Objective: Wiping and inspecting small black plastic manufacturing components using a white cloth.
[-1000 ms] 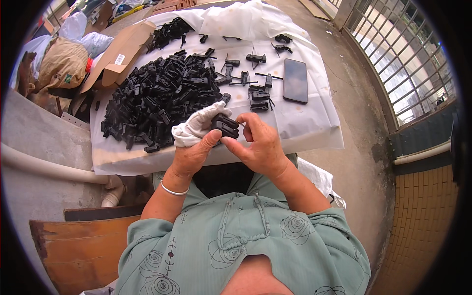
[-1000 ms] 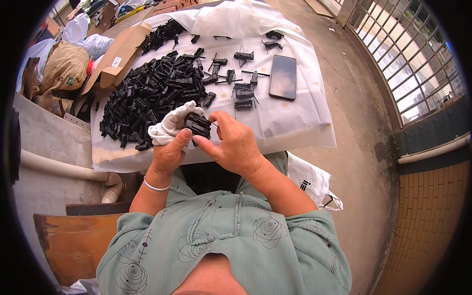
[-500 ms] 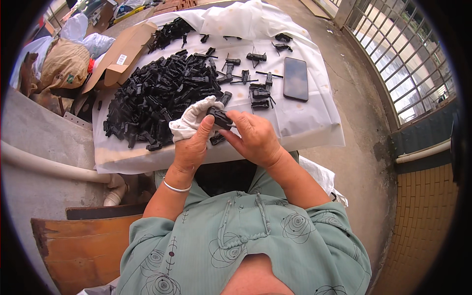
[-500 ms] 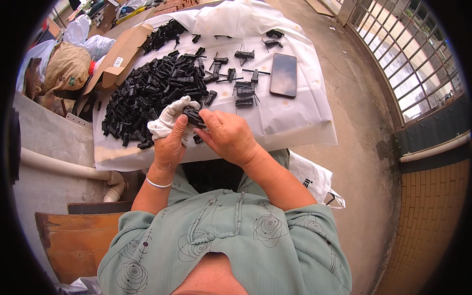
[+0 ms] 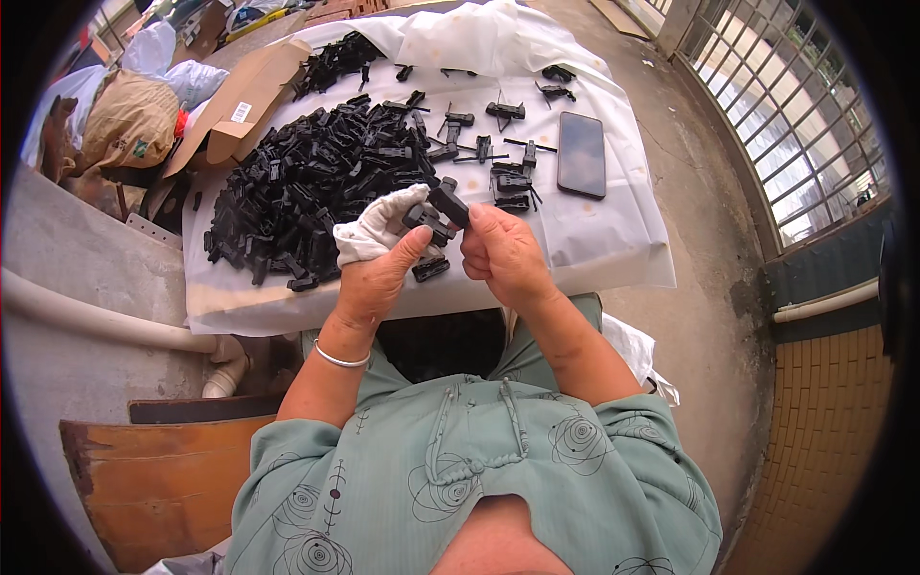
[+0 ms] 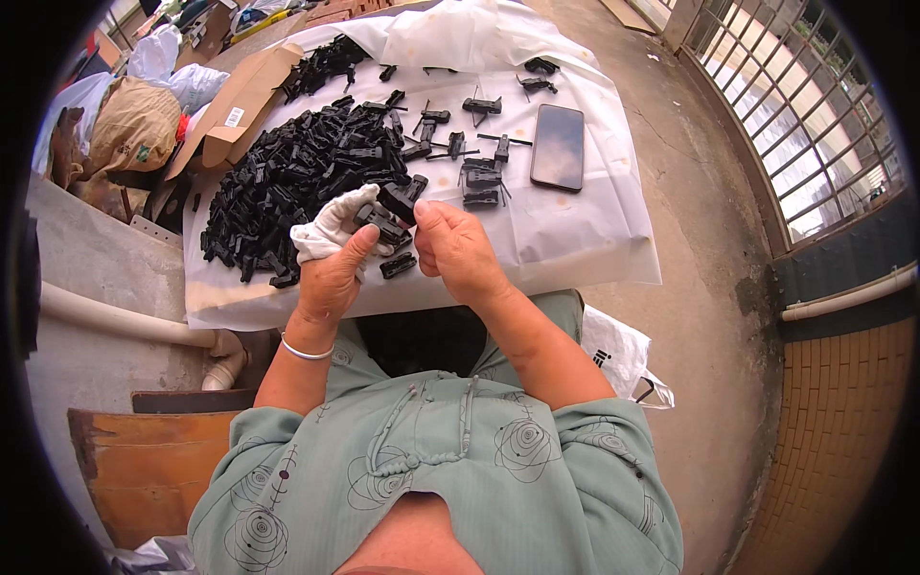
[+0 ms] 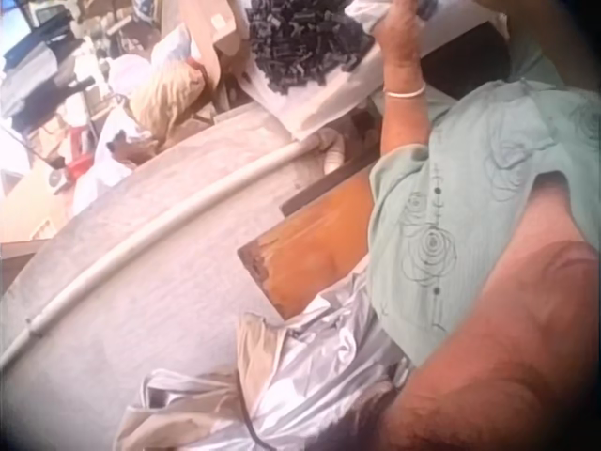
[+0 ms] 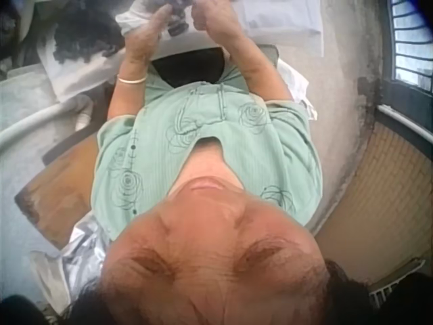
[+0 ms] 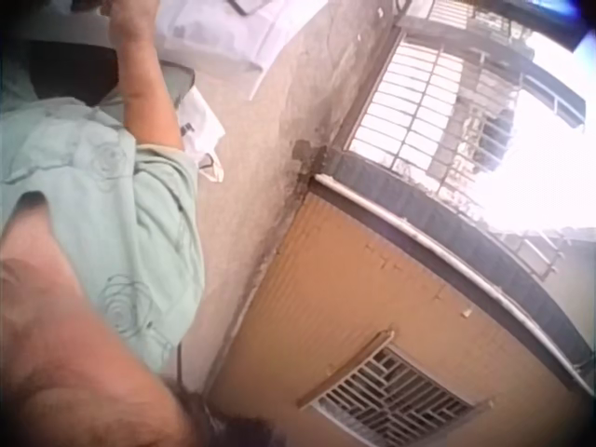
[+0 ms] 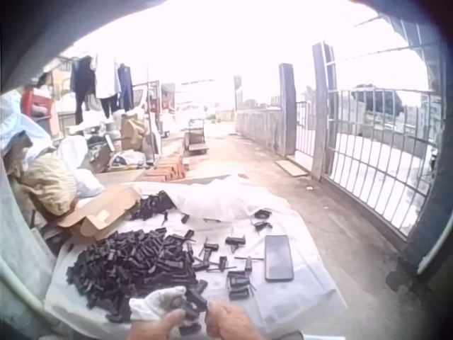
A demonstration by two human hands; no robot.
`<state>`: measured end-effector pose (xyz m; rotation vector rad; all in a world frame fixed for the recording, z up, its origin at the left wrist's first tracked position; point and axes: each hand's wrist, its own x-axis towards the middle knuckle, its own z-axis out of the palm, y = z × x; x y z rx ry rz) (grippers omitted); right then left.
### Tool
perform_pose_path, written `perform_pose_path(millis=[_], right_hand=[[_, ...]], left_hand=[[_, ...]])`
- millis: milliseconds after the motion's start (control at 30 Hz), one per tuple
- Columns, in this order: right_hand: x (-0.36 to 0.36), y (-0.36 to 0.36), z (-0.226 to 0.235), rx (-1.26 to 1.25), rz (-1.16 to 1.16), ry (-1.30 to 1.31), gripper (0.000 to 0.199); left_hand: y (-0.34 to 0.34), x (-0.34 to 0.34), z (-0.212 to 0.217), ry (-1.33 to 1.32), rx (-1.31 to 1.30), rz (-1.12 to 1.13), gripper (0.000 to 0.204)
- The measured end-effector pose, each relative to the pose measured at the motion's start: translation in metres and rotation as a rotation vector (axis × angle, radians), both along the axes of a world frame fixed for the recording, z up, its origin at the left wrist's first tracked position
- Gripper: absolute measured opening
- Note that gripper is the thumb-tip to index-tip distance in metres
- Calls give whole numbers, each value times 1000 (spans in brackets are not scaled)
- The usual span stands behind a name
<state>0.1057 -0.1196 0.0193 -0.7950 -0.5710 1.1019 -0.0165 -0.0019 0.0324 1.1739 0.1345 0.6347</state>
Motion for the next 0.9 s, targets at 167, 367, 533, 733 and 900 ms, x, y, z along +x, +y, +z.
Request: perform_pose_path(millis=[167,367,533,733,900], right_hand=[[4,2,1,31,22,156,36],[22,2,-5,73,27,139,36],[35,4,-9,37,-54,-14,34],[40,1,-9,40,-54,-11,34],[37,0,-9,-44,-234,-377,24]], left_hand=[[2,4,7,31,28,12,41],[3,18,13,43,35,116,37],[11,26,11,145,47,130,35],[14,39,6,197,-2,84,33],[12,43,2,178,70,41,33]])
